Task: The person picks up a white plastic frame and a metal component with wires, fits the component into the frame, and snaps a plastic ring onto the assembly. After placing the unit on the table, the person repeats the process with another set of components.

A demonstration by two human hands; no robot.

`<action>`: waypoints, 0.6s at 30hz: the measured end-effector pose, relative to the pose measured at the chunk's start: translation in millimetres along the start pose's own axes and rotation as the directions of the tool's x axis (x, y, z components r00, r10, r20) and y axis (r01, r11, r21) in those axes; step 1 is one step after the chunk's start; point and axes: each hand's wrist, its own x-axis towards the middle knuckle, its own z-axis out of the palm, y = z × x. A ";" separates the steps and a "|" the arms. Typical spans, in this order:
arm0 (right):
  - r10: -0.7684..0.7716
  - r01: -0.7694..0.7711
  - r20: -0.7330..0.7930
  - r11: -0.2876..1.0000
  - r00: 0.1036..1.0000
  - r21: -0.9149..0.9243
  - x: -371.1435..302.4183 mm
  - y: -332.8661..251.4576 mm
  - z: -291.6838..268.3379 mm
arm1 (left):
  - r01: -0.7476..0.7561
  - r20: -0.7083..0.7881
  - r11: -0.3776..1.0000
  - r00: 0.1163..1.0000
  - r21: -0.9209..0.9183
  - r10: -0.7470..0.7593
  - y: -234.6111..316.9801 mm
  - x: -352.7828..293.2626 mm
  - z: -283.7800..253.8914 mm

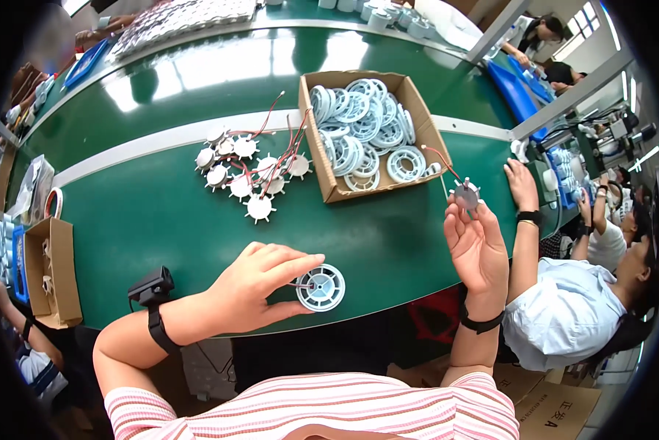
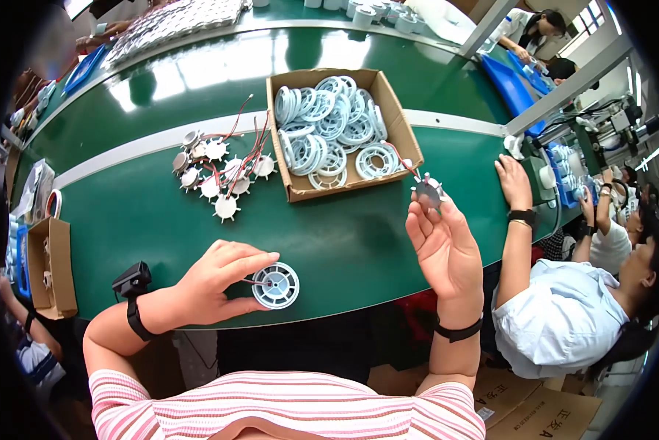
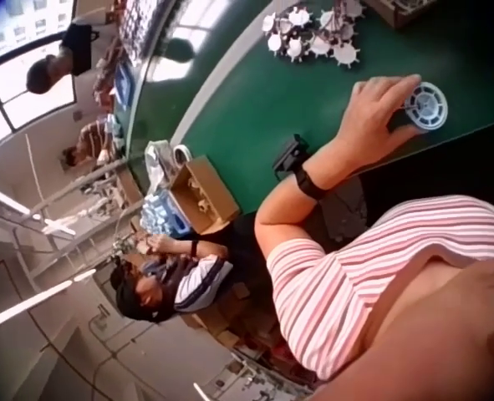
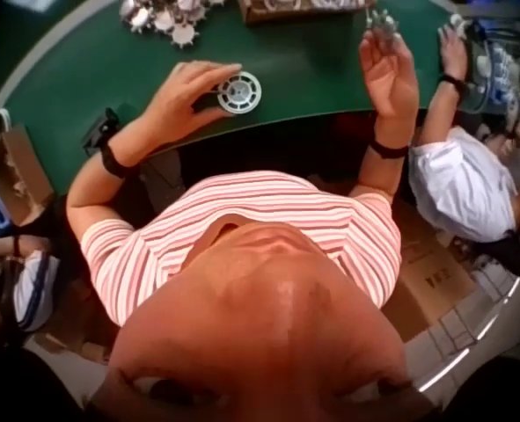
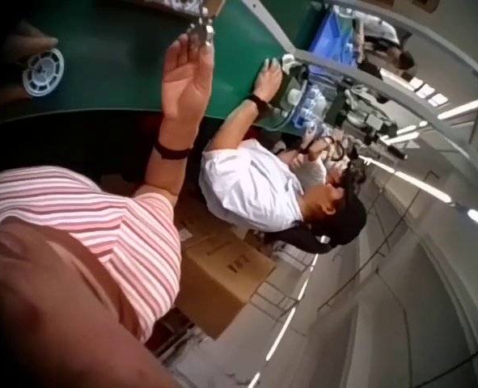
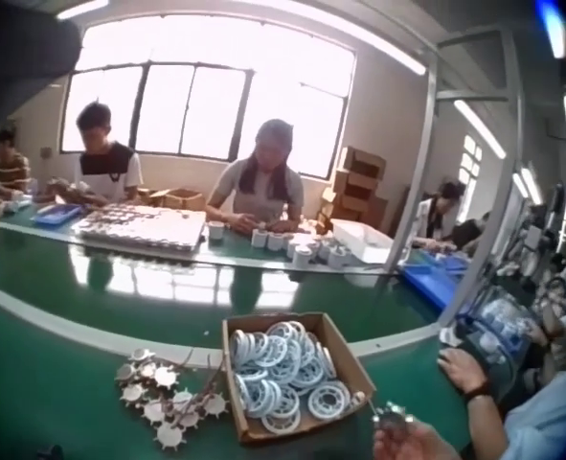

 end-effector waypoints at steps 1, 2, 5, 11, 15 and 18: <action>0.026 -0.023 -0.043 0.997 0.999 0.068 9.3 -10.3 -3.8 | 0.037 0.010 0.999 0.999 -0.007 -0.037 -0.2 -2.3 1.1; 0.058 -0.046 -0.082 0.989 0.995 0.140 19.3 -20.3 -7.9 | 0.077 0.020 0.997 0.997 -0.014 -0.076 -1.4 -3.1 2.7; -0.001 0.010 -0.116 0.997 0.993 0.082 57.8 -39.9 -22.5 | 0.142 -0.068 0.990 0.987 -0.006 -0.142 -6.7 -7.0 5.0; 0.036 -0.012 -0.251 0.995 0.967 0.099 126.6 -70.7 -28.4 | 0.201 -0.124 0.977 0.970 -0.063 -0.208 -5.1 -1.3 -1.8; 0.105 -0.099 -0.293 0.994 0.950 0.037 216.2 -83.9 -33.1 | 0.257 -0.099 0.966 0.961 -0.037 -0.259 -2.9 -1.8 -1.8; -0.211 0.213 -0.327 0.977 0.921 -0.031 327.8 -159.0 -45.6 | 0.253 -0.051 0.967 0.966 -0.036 -0.254 -2.7 1.9 -2.5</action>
